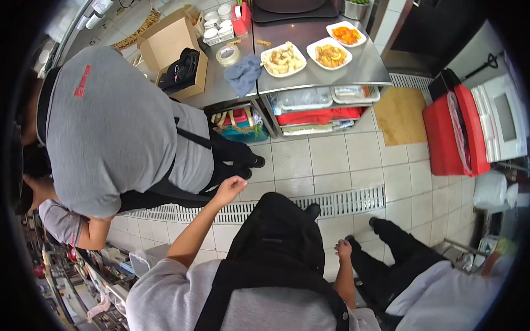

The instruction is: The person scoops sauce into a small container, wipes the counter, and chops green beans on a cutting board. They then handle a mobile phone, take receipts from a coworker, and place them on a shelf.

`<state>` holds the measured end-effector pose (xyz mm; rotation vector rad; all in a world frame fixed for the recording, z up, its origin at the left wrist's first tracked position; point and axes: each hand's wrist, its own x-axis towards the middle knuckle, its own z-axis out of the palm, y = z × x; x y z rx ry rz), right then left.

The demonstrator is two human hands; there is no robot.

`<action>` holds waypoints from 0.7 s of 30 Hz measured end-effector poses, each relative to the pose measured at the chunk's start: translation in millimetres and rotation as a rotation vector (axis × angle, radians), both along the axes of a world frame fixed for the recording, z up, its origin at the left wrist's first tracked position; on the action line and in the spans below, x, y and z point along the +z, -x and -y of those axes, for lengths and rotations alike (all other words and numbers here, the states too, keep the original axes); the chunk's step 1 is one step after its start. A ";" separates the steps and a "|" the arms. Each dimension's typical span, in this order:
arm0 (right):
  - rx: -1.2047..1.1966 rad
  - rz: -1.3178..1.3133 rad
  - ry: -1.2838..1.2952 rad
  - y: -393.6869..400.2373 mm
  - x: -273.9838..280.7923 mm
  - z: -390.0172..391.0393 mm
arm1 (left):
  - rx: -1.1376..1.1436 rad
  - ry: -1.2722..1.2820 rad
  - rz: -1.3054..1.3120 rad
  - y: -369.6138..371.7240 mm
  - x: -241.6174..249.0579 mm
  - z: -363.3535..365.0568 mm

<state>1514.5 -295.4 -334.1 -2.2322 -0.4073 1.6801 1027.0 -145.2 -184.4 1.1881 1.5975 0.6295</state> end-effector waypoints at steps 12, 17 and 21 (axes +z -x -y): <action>0.019 0.059 -0.048 10.6 31.7 -9.9 | 0.389 -0.104 -0.355 106.4 -311.6 -313.1; 0.725 0.134 0.110 6.4 64.9 63.8 | 0.378 0.000 -0.277 116.5 -316.8 -364.1; 0.150 -0.108 0.369 9.9 53.8 99.3 | 0.365 0.008 -0.250 121.0 -315.9 -386.8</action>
